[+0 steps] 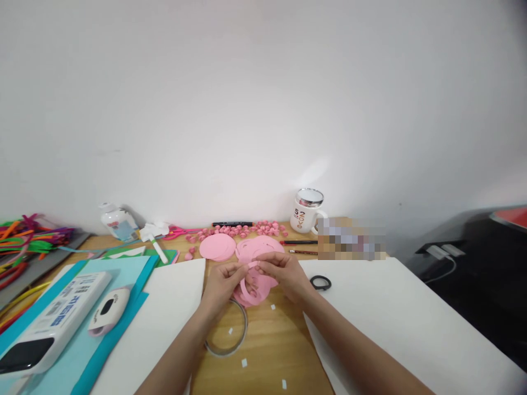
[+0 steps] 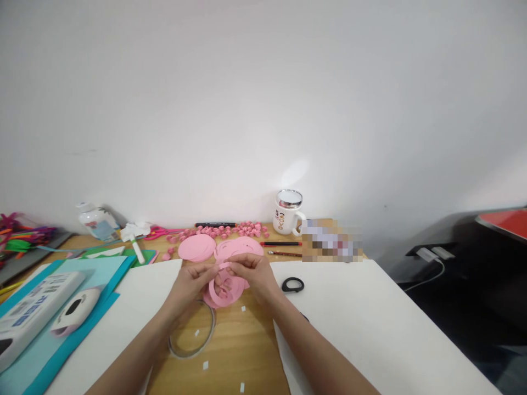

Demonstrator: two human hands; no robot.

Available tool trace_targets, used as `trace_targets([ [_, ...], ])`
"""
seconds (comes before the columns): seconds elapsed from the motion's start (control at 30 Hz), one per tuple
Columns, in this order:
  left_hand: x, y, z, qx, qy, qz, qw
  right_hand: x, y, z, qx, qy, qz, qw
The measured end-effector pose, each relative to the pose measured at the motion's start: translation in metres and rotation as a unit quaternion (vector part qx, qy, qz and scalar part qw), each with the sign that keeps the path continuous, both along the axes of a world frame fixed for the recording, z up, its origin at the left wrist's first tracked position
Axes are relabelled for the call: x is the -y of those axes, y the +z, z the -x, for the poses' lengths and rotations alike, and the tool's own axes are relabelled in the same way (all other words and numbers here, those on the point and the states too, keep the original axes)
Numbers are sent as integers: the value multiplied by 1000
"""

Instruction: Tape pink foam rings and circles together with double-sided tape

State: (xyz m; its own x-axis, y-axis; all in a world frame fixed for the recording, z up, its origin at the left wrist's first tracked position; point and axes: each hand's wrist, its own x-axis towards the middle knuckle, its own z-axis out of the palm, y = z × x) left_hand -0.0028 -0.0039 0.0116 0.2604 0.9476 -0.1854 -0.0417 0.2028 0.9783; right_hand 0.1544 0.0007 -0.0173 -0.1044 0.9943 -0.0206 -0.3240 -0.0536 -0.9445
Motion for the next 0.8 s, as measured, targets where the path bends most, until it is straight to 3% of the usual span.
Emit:
trace_targets([
  [0.27, 1, 3, 0, -10, -37, -28, 999, 2, 4, -1, 19, -20, -13, 1000],
  [0.8, 0, 4, 0, -16, -28, -29, 999, 0, 2, 0, -3, -25, -5, 1000],
])
